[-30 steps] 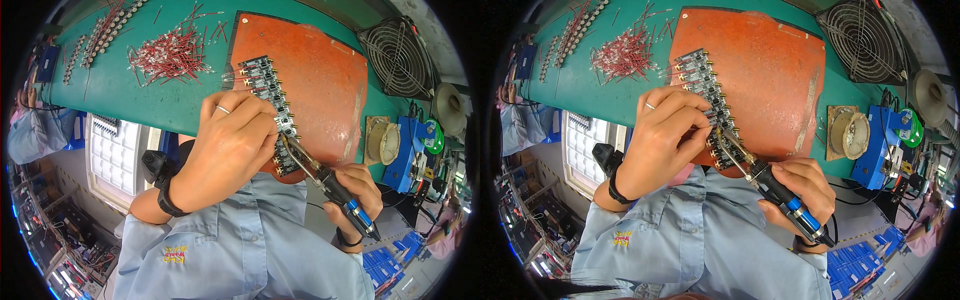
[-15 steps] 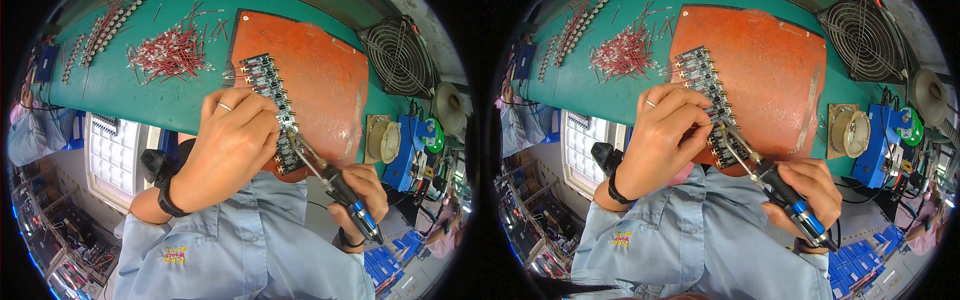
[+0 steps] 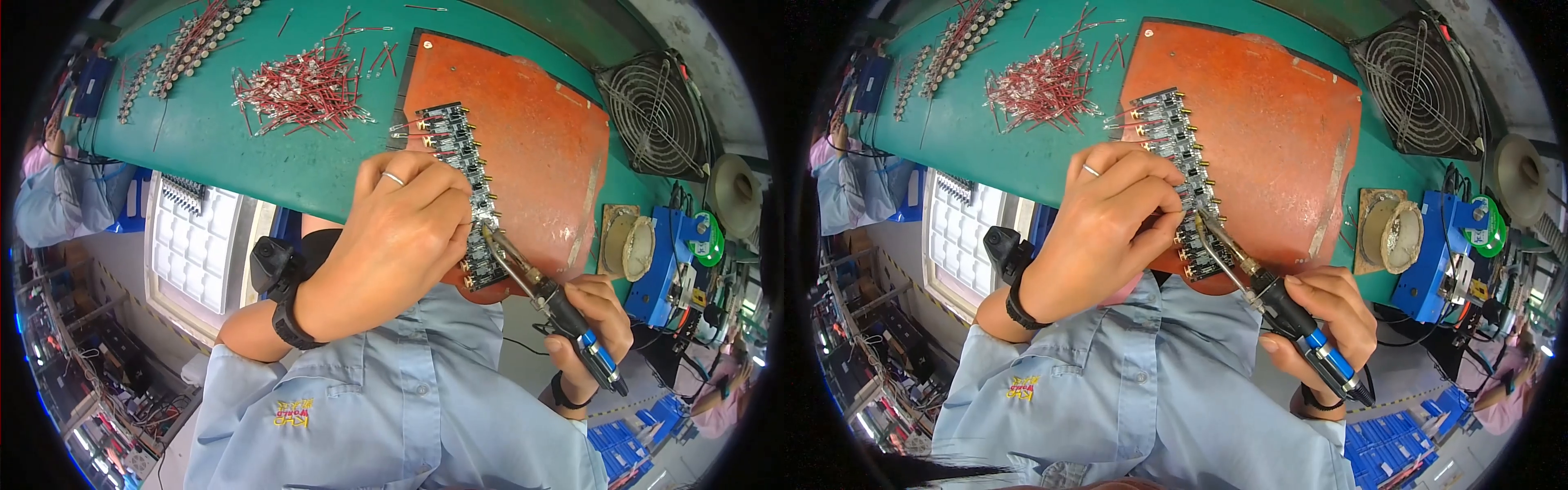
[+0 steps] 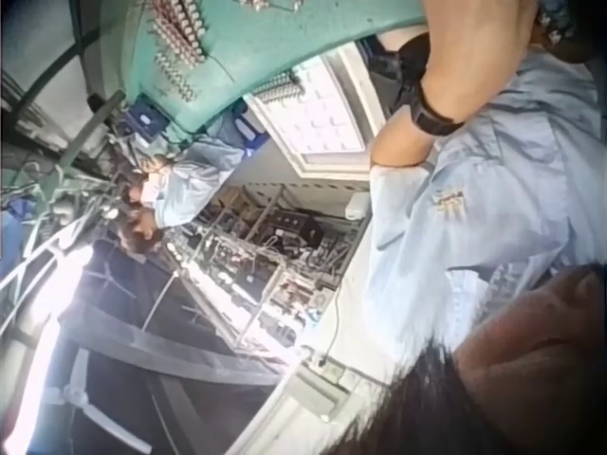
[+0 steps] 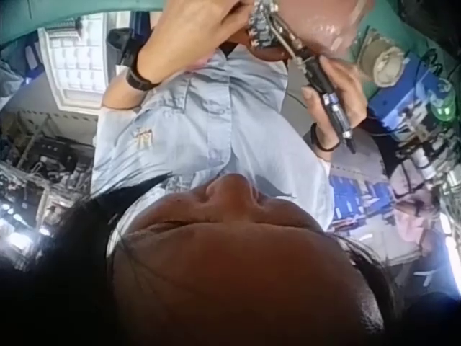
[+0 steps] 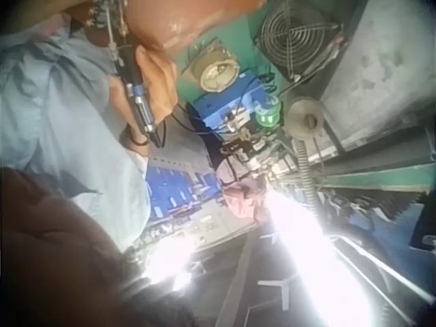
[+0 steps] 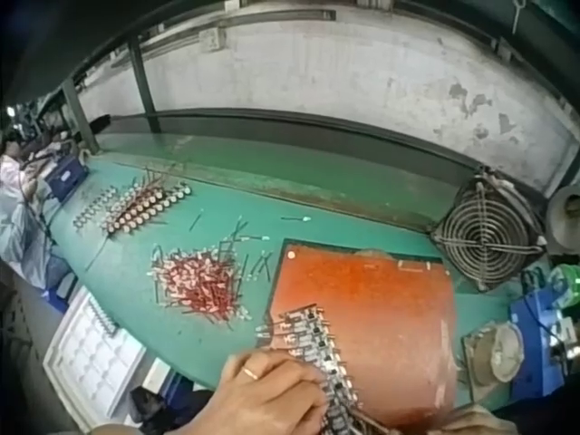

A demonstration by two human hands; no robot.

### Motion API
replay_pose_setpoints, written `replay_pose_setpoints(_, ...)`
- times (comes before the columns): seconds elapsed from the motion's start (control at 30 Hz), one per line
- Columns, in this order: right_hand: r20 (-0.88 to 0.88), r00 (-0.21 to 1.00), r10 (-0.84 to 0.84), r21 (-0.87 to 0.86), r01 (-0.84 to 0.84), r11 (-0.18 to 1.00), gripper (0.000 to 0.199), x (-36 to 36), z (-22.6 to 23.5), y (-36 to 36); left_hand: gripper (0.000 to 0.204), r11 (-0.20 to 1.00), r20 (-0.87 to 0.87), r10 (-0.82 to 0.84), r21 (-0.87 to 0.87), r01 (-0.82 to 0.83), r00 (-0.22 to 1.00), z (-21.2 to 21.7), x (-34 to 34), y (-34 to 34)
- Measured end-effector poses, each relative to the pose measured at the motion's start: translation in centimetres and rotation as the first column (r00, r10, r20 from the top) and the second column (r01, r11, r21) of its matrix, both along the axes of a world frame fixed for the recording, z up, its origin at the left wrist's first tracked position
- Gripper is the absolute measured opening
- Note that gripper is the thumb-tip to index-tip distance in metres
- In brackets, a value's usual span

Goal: Soldering electronic components onto a printed circuit board at a factory workstation.

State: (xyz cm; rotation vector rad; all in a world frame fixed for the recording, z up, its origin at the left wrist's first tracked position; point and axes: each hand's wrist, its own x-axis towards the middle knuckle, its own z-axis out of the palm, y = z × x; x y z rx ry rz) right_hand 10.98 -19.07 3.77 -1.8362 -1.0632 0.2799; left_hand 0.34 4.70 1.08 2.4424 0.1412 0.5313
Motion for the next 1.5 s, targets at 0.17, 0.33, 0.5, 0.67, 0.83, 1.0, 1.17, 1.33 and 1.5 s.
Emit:
replay_pose_setpoints(0.17, -0.016, 1.0, -0.018, -0.018, 0.017, 1.0, 0.049, -0.1, 0.2, 0.2, 0.015, 1.0, 0.008, 0.003, -0.008, -0.003, 1.0, -0.1, -0.1, 0.0)
replay_pose_setpoints(0.33, 0.004, 1.0, 0.01, -0.038, -0.01, 0.999, 0.049, 0.0, 0.2, 0.3, 0.015, 1.0, 0.015, 0.009, -0.012, -0.008, 1.0, -0.2, 0.0, -0.1)
replay_pose_setpoints(0.5, 0.0, 0.999, 0.041, -0.033, -0.041, 0.999, 0.049, 0.4, 0.2, 0.2, 0.015, 1.0, 0.005, 0.008, -0.003, -0.008, 1.0, 0.0, 0.1, -0.3)
replay_pose_setpoints(0.67, 0.029, 1.0, -0.006, 0.053, 0.005, 0.999, 0.052, 0.6, 0.3, -0.6, 0.014, 1.0, 0.013, 0.011, 0.0, -0.011, 1.0, -0.3, 0.2, -0.2)
replay_pose_setpoints(0.83, 0.026, 0.998, -0.056, 0.106, 0.053, 0.993, 0.053, 0.8, -0.3, -0.6, 0.014, 1.0, 0.015, 0.007, -0.004, -0.007, 1.0, -0.1, 0.3, 0.1)
replay_pose_setpoints(1.0, -0.021, 0.998, -0.053, 0.126, 0.055, 0.99, 0.056, 0.4, -0.4, 0.1, 0.016, 1.0, 0.025, 0.015, 0.026, -0.015, 1.0, 0.2, -0.3, 0.2)
replay_pose_setpoints(1.17, -0.05, 0.988, -0.148, 0.132, 0.154, 0.979, 0.058, 0.4, -1.0, -0.5, 0.014, 0.999, 0.125, 0.036, 0.009, -0.037, 0.992, 0.5, -1.4, 1.9)
replay_pose_setpoints(1.33, -0.058, 0.987, -0.148, 0.146, 0.155, 0.977, 0.055, 0.9, -1.4, 0.4, 0.01, 0.894, 0.165, 0.423, 0.085, -0.44, 0.891, -0.9, -5.8, 9.2)
replay_pose_setpoints(1.5, -0.115, 0.989, -0.096, 0.136, 0.111, 0.984, 0.052, 0.8, -1.7, 1.9, 0.012, 0.803, 0.087, 0.551, 0.213, -0.556, 0.83, -2.7, -8.7, 15.4)
